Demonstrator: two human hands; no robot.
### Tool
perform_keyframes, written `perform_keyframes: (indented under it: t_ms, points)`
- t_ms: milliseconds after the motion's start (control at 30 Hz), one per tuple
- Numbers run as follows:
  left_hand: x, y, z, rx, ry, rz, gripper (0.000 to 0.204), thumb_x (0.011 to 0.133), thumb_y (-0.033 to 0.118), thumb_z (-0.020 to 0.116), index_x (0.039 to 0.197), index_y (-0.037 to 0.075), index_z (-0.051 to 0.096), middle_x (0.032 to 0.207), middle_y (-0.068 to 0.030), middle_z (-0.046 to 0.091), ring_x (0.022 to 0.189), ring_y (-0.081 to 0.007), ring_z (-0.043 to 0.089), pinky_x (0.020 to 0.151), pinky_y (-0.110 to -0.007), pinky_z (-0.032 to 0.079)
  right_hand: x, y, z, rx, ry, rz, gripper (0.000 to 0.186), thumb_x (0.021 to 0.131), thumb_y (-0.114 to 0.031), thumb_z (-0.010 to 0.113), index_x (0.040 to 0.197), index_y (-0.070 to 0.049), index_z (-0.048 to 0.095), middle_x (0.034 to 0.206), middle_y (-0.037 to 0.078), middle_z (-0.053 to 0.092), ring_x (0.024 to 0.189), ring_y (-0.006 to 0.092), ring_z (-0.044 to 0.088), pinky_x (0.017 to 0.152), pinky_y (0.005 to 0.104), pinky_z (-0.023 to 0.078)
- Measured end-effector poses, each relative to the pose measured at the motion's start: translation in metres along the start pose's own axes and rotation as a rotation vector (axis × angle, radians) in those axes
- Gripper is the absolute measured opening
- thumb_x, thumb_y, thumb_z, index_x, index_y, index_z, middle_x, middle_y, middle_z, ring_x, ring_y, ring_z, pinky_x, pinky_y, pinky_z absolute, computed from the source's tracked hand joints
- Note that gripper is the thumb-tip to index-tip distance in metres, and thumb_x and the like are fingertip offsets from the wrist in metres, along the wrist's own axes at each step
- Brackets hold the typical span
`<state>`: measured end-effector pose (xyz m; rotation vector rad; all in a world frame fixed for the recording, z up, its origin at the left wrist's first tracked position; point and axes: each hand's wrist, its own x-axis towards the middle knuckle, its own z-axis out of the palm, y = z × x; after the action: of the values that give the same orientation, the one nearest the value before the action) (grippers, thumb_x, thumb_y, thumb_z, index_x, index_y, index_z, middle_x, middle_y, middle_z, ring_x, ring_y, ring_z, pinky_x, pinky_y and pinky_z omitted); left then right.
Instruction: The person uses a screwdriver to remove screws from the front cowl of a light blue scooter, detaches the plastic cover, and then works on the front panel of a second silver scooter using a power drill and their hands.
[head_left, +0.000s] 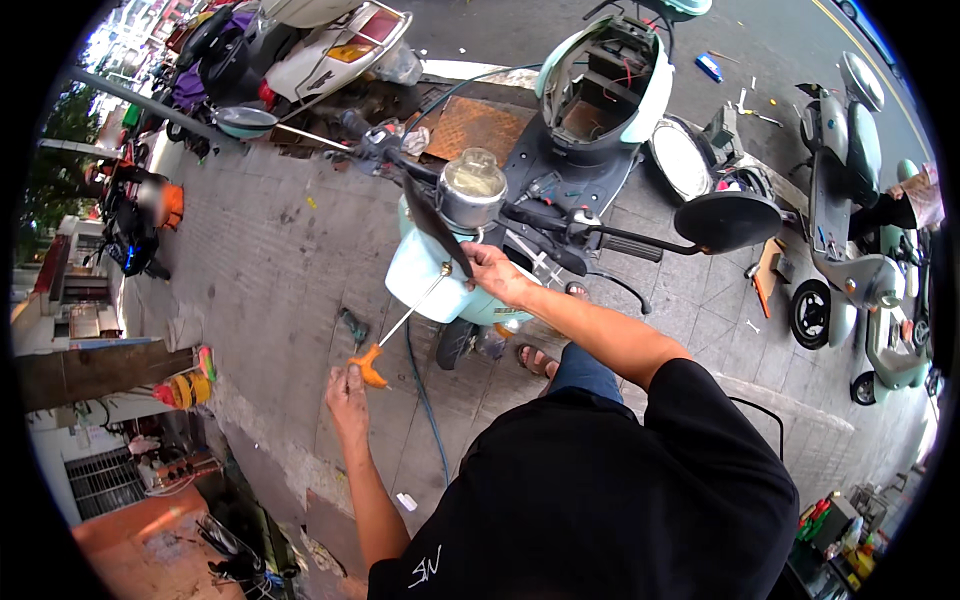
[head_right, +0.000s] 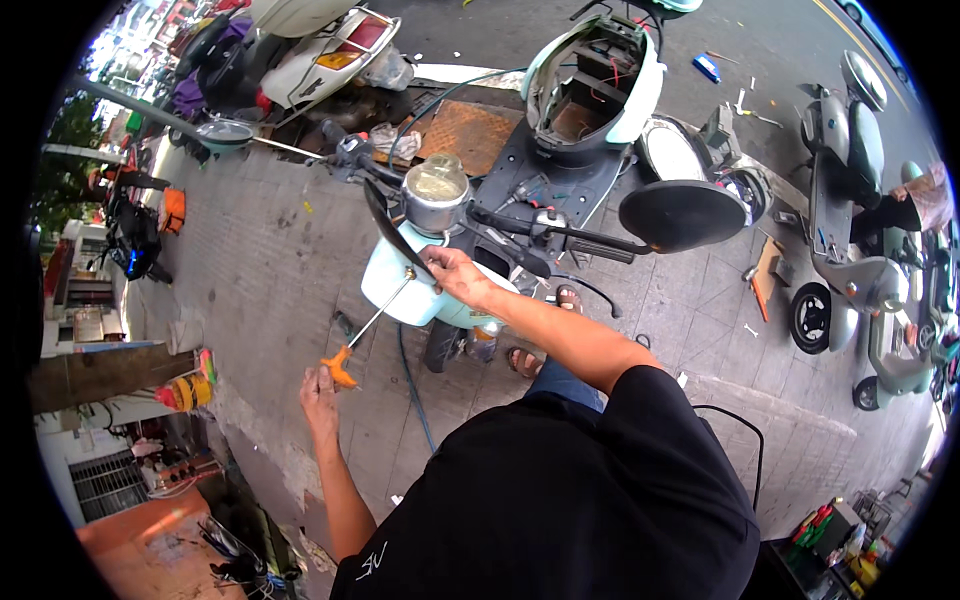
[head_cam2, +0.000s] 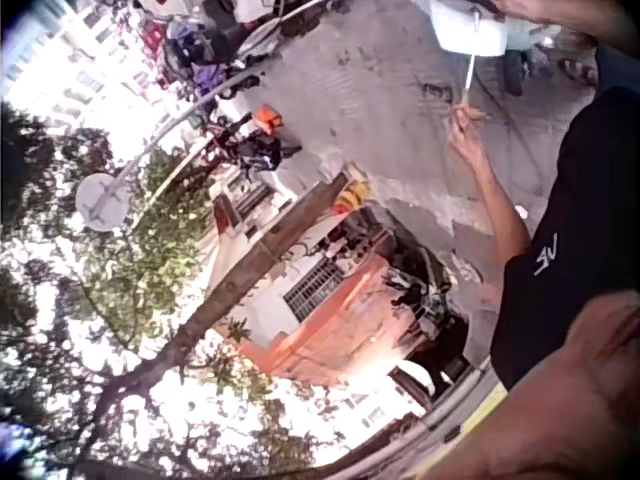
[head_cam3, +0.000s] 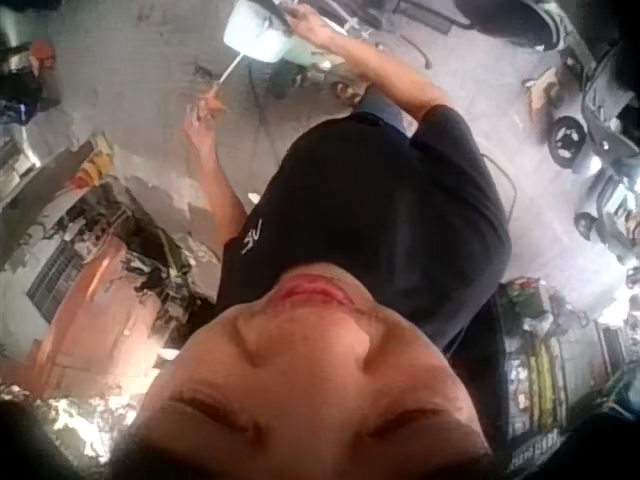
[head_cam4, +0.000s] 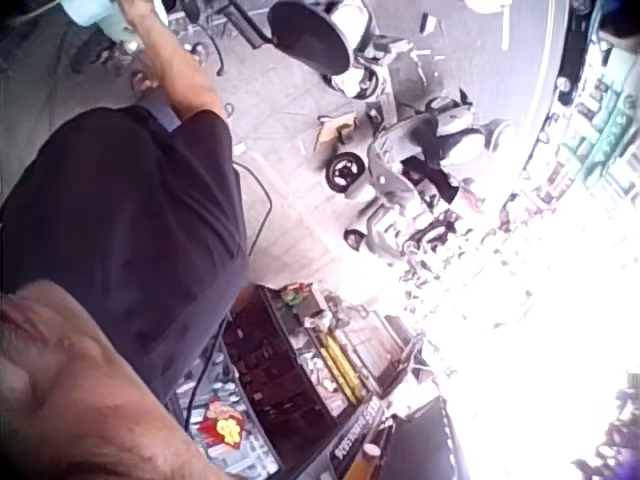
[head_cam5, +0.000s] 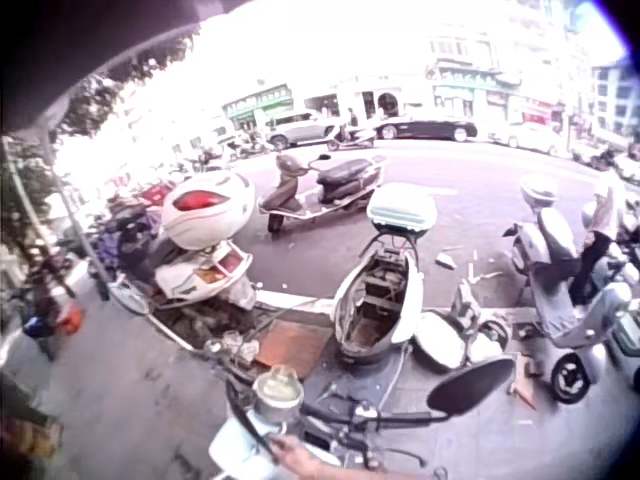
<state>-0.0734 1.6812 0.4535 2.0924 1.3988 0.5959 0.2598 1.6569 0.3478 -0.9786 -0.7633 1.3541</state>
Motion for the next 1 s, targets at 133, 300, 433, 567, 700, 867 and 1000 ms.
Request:
perform_keyframes:
  t_ms: [133, 300, 433, 567, 700, 867, 1000]
  points:
    - [0.005, 0.066, 0.004, -0.708, -0.037, -0.497, 0.028, 0.093, 0.025, 0.057, 0.113, 0.006, 0.053, 0.088, -0.0044, 0.057, 0.062, -0.0128, 0.055, 0.058, -0.025, 0.047, 0.001, 0.003, -0.004, -0.040, -0.006, 0.008, 0.015, 0.096, -0.008, 0.042, 0.103, -0.002, 0.055, 0.079, -0.001, 0.049, 0.067, 0.0075, 0.047, 0.062, 0.0238, 0.043]
    - [-0.012, 0.026, 0.005, -1.456, 0.021, -0.521, 0.027, 0.095, 0.017, 0.052, 0.119, 0.004, 0.049, 0.101, -0.0079, 0.059, 0.084, -0.0148, 0.058, 0.072, -0.027, 0.053, -0.003, 0.000, 0.007, 0.005, -0.024, 0.005, 0.015, 0.096, -0.008, 0.043, 0.104, -0.002, 0.055, 0.078, -0.001, 0.048, 0.067, 0.0081, 0.046, 0.063, 0.0242, 0.042]
    - [-0.009, 0.065, 0.032, -1.510, 0.357, -0.539, 0.028, 0.097, 0.022, 0.051, 0.116, 0.002, 0.051, 0.092, -0.0067, 0.056, 0.080, -0.0157, 0.056, 0.074, -0.027, 0.050, -0.002, 0.001, 0.001, -0.019, -0.009, -0.013, 0.017, 0.096, -0.009, 0.043, 0.105, -0.001, 0.055, 0.078, 0.000, 0.049, 0.067, 0.0089, 0.047, 0.063, 0.0250, 0.043]
    - [-0.019, 0.047, 0.033, -1.177, 0.133, -0.408, 0.036, 0.096, 0.024, 0.052, 0.124, 0.002, 0.049, 0.098, -0.0056, 0.060, 0.084, -0.0149, 0.057, 0.078, -0.031, 0.051, -0.001, 0.002, -0.002, -0.031, -0.011, -0.037, 0.017, 0.096, -0.010, 0.043, 0.104, 0.000, 0.054, 0.079, 0.000, 0.049, 0.067, 0.0094, 0.048, 0.063, 0.0260, 0.044]
    - [-0.011, 0.032, 0.038, -1.823, -0.198, -0.267, 0.042, 0.095, 0.029, 0.053, 0.129, 0.004, 0.047, 0.089, -0.0036, 0.058, 0.082, -0.0151, 0.055, 0.077, -0.030, 0.049, 0.000, 0.000, -0.001, -0.028, -0.021, -0.026, 0.016, 0.095, -0.011, 0.043, 0.101, 0.000, 0.053, 0.078, 0.001, 0.049, 0.066, 0.0102, 0.049, 0.063, 0.0267, 0.045]
    - [-0.010, 0.091, 0.066, -1.870, 0.151, -0.268, 0.042, 0.094, 0.025, 0.056, 0.129, 0.005, 0.045, 0.090, -0.0054, 0.053, 0.082, -0.0144, 0.051, 0.078, -0.028, 0.048, 0.000, -0.002, -0.005, -0.013, -0.033, -0.042, 0.014, 0.095, -0.009, 0.044, 0.100, -0.001, 0.054, 0.079, 0.001, 0.051, 0.064, 0.0088, 0.048, 0.060, 0.0248, 0.044]
    - [-0.005, 0.073, 0.088, -1.509, 0.239, -0.259, 0.042, 0.092, 0.021, 0.060, 0.128, 0.006, 0.046, 0.090, -0.0021, 0.054, 0.079, -0.0140, 0.052, 0.078, -0.030, 0.048, -0.002, -0.012, 0.002, -0.038, -0.022, 0.005, 0.015, 0.095, -0.008, 0.045, 0.102, -0.002, 0.056, 0.079, 0.000, 0.053, 0.062, 0.0078, 0.048, 0.058, 0.0236, 0.042]
